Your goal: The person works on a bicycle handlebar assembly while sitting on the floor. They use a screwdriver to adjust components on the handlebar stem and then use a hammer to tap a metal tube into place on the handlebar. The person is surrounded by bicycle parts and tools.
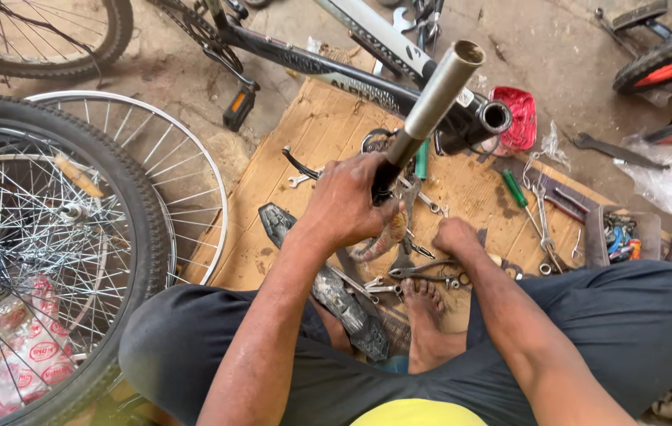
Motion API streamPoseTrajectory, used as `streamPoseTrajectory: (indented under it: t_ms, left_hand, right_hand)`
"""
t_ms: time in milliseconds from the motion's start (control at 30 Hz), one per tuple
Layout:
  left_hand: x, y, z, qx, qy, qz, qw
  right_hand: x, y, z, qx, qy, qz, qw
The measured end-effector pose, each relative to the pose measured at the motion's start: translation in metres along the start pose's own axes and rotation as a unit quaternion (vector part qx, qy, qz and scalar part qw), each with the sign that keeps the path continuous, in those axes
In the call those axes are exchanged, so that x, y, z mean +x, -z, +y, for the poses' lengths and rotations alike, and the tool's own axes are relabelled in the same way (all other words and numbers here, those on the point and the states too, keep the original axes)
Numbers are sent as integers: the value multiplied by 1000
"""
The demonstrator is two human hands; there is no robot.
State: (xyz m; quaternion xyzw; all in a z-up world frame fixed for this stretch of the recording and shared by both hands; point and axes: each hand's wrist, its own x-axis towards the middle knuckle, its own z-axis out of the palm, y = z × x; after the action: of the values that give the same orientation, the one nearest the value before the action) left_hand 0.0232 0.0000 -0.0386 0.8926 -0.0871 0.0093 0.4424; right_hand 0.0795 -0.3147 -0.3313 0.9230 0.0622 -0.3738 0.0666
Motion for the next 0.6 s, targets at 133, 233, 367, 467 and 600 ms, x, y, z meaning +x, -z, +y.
streamPoseTrajectory:
  t_ms: [133, 233, 367, 467, 600]
  left_hand:
    - [7, 7, 0, -13, 50, -53, 997]
    - [12, 5, -8, -60, 109, -82, 989]
    - [6, 3, -19, -114, 108, -67, 985]
    - [4, 1, -20, -128, 115, -67, 983]
    - [2, -1, -20, -95, 77, -47, 991]
  right_hand:
    - [-22, 22, -21, 23, 98, -22, 995]
    - [-59, 61, -21, -15, 161, -22, 987]
    - [-117, 126, 1, -135, 133, -56, 980]
    - [-160, 174, 16, -105, 110, -31, 988]
    - [-222, 237, 19, 135, 155, 113, 972]
